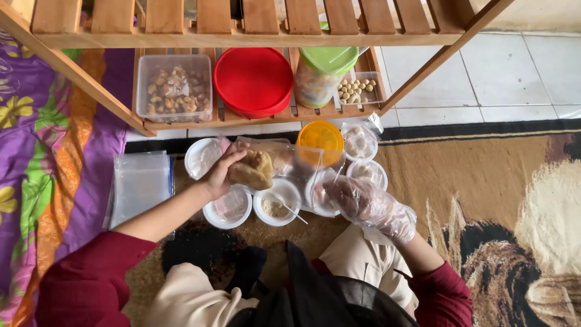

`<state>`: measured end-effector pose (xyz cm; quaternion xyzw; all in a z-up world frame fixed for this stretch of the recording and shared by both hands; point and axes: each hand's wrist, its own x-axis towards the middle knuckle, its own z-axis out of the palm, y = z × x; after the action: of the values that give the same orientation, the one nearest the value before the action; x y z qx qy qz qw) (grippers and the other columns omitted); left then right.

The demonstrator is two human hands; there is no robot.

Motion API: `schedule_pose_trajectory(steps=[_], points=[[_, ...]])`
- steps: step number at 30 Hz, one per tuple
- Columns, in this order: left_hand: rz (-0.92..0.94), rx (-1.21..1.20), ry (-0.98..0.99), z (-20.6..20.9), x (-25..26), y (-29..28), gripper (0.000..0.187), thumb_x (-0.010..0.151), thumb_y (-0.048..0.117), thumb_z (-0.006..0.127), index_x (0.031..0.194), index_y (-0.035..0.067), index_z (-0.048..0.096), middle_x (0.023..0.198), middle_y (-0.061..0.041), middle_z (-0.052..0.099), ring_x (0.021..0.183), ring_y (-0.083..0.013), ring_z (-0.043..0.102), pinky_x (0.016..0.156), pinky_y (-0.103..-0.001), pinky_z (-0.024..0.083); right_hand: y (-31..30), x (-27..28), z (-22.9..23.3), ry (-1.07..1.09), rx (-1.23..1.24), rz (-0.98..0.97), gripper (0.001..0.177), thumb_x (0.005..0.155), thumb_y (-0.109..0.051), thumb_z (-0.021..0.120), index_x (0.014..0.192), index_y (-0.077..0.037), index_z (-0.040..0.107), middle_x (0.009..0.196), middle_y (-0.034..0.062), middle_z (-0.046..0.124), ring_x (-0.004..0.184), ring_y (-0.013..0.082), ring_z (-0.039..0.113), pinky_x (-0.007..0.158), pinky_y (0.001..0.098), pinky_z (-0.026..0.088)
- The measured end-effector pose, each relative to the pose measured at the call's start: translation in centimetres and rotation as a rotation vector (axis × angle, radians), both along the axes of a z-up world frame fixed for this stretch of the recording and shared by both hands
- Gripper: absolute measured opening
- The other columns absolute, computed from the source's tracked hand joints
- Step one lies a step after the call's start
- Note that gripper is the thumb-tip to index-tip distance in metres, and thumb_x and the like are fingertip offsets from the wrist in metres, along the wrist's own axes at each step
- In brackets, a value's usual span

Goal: Packing various snacks and grains from containers and bowls into individual plastic bags and placing them on a shelf.

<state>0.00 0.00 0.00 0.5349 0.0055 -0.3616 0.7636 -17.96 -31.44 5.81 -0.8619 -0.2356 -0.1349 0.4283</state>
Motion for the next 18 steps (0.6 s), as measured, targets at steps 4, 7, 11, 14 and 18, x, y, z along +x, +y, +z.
schedule_pose_trajectory(steps=[4,7,11,14,18], points=[[-0.066,0.039,-0.097,2.7,-1.3,-1.8,0.039,0.093,0.038,0.064,0.128,0.027,0.053,0.124,-0.003,0.061,0.105,-0.0182,0.063,0.081,-0.033,0.058,0.2,0.2,-4.9,0.426,0.538,0.249,0.078,0.079,-0.016,0.082,0.141,0.009,0.042,0.118,0.0280,0.063,0.105,0.0333,0.068,0.081,0.0377,0.061],[-0.167,0.084,-0.269,3.3,-3.2,-3.0,0.042,0.091,0.038,0.066,0.130,0.025,0.054,0.128,-0.005,0.061,0.114,-0.0173,0.058,0.089,-0.034,0.054,-2.0,0.3,-10.5,0.854,1.084,0.488,0.115,0.071,-0.031,0.092,0.153,0.013,0.024,0.133,0.0383,0.056,0.115,0.0410,0.066,0.079,0.0447,0.063],[-0.236,0.007,-0.265,2.3,-5.6,-4.8,0.047,0.091,0.044,0.068,0.131,0.024,0.050,0.134,-0.010,0.059,0.121,-0.0249,0.057,0.094,-0.042,0.052,0.5,0.0,-5.6,1.120,1.056,0.420,0.089,0.086,-0.029,0.075,0.152,0.009,0.028,0.122,0.0329,0.058,0.103,0.0399,0.065,0.073,0.0375,0.061],[-0.230,-0.063,-0.177,-2.2,-5.8,-6.1,0.049,0.092,0.041,0.067,0.131,0.022,0.045,0.128,-0.009,0.060,0.111,-0.0220,0.062,0.089,-0.038,0.055,1.0,-0.7,-5.2,1.025,0.887,0.129,0.051,0.100,-0.010,0.058,0.145,0.010,0.045,0.115,0.0277,0.067,0.090,0.0297,0.075,0.063,0.0273,0.064],[-0.189,-0.124,-0.001,-2.5,-7.3,-5.9,0.046,0.093,0.039,0.067,0.131,0.026,0.044,0.115,-0.007,0.063,0.094,-0.0213,0.071,0.079,-0.034,0.060,2.2,0.0,0.5,1.020,1.020,0.319,0.055,0.098,-0.002,0.054,0.149,0.007,0.037,0.121,0.0353,0.062,0.089,0.0350,0.076,0.060,0.0307,0.065]])
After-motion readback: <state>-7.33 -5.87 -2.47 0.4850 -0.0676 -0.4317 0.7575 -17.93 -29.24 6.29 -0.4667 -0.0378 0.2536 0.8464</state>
